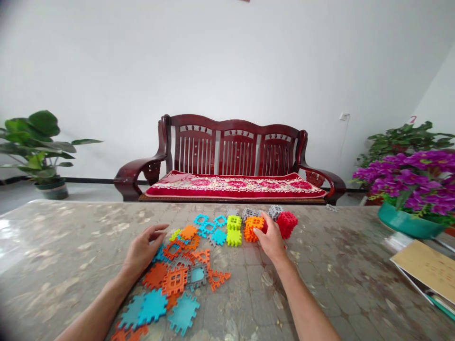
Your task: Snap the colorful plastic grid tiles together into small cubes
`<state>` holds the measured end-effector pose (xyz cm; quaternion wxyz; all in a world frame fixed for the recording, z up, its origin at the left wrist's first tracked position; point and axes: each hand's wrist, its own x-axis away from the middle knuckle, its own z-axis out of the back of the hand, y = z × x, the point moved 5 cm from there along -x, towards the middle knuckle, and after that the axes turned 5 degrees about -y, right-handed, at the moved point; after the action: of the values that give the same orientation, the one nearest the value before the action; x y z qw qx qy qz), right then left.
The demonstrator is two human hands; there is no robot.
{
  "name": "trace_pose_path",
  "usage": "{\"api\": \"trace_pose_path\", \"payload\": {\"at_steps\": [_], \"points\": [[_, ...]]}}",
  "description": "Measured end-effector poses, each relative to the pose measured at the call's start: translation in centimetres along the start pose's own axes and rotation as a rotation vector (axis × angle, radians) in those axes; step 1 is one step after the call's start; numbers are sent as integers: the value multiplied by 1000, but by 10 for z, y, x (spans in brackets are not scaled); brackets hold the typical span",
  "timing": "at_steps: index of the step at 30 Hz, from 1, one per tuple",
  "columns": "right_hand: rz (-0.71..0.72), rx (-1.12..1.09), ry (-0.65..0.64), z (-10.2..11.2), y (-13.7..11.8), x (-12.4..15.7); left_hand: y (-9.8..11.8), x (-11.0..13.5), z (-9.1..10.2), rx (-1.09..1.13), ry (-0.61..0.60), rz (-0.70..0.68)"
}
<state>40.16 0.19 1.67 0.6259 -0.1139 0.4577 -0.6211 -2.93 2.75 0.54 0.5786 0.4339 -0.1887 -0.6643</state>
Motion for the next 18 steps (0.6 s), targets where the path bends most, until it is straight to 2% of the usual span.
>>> {"api": "trace_pose_path", "payload": {"at_steps": [9, 14, 18], "points": [[-18, -108, 11, -8, 8, -3, 2, -1, 0, 1, -27, 1], [-34, -202, 41, -11, 6, -4, 4, -1, 0, 13, -45, 0], [-20, -186, 63, -9, 3, -3, 6, -1, 0, 2, -48, -15]]}}
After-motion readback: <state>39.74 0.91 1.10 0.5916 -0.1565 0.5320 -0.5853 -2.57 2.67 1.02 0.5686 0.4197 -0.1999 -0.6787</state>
